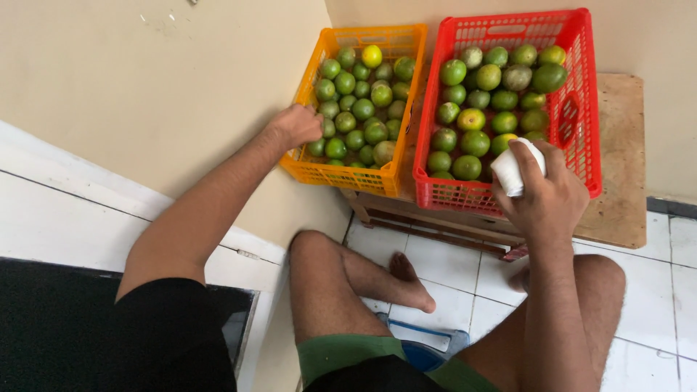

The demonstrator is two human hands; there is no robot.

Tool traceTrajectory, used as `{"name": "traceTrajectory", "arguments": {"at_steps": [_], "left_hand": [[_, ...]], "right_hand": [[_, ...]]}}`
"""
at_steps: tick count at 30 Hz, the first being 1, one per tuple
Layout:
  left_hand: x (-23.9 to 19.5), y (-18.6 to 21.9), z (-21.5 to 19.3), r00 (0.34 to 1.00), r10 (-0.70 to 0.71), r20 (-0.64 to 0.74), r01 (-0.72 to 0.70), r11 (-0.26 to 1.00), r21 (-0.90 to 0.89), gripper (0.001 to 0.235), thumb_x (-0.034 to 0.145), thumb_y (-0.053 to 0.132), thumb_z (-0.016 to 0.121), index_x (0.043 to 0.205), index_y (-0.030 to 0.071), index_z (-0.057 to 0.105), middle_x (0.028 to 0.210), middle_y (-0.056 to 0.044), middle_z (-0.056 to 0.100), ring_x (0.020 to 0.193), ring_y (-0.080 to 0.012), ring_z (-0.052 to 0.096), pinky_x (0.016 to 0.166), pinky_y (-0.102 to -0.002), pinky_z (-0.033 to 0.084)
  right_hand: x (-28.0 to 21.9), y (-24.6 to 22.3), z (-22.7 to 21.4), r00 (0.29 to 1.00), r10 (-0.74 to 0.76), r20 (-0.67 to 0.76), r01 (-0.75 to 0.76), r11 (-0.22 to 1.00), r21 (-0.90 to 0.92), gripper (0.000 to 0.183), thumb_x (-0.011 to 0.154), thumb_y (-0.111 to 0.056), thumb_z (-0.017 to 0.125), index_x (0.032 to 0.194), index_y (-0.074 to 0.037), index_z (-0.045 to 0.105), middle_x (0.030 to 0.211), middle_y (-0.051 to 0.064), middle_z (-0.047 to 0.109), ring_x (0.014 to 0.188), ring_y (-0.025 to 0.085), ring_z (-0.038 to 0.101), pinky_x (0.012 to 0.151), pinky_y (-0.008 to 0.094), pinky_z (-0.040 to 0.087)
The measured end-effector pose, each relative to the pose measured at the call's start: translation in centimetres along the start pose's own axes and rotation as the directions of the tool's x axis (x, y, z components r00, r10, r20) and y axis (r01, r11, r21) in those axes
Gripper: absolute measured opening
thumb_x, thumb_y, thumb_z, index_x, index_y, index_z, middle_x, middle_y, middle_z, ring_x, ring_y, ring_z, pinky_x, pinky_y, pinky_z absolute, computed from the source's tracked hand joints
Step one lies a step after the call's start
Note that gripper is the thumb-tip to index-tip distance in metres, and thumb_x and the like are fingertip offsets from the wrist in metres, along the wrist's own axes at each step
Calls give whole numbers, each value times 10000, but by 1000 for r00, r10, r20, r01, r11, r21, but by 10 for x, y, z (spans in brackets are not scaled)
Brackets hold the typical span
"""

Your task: The person sits on a small stool and wipes green limes with a white cloth. They pick limes from a yellow basket, wipe them, and place them into a red basket. The process is repeated for multiple limes.

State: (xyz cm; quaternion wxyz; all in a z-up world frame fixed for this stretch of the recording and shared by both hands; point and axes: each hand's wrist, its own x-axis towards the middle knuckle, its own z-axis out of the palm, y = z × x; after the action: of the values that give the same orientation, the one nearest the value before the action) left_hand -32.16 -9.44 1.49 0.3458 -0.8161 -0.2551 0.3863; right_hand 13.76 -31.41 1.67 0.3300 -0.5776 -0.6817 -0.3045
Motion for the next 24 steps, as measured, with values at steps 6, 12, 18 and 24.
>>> {"name": "traceTrajectory", "arguments": {"at_steps": [6,12,18,24], "left_hand": [[-25,-3,-100,996,-63,-69,57,994,-91,201,1047,146,627,849,179,644,760,9,602,618,-95,565,405,-241,552],[-7,10,-168,957,-162,-242,7,844,-536,413,1001,306,365,623,187,484,565,99,391,480,-39,453,299,-264,420],[23,35,-212,711,-360,-605,-133,775,-618,584,972,527,405,989,31,713,747,-79,594,482,-135,612,293,-296,508],[47,73,-246,436,-737,-516,-322,408,-855,626,884,702,409,932,95,552,776,-169,672,531,-292,689,363,-336,485]], "right_hand": [[2,-1,-3,1000,-5,-11,4,1000,-28,489,864,-471,833,1306,-279,747,1247,-17,700,749,153,670,536,278,467],[1,-1,-3,1000,12,3,-12,1000,16,520,865,-472,834,1330,-263,730,1275,-5,698,793,181,695,567,310,505],[2,1,-4,1000,8,1,-8,997,72,544,857,-453,840,1343,-242,713,1256,14,688,752,211,675,539,335,479],[-3,6,10,998,13,-68,-4,992,128,557,850,-523,784,1350,-286,718,1175,11,650,790,274,737,694,381,575]]}}
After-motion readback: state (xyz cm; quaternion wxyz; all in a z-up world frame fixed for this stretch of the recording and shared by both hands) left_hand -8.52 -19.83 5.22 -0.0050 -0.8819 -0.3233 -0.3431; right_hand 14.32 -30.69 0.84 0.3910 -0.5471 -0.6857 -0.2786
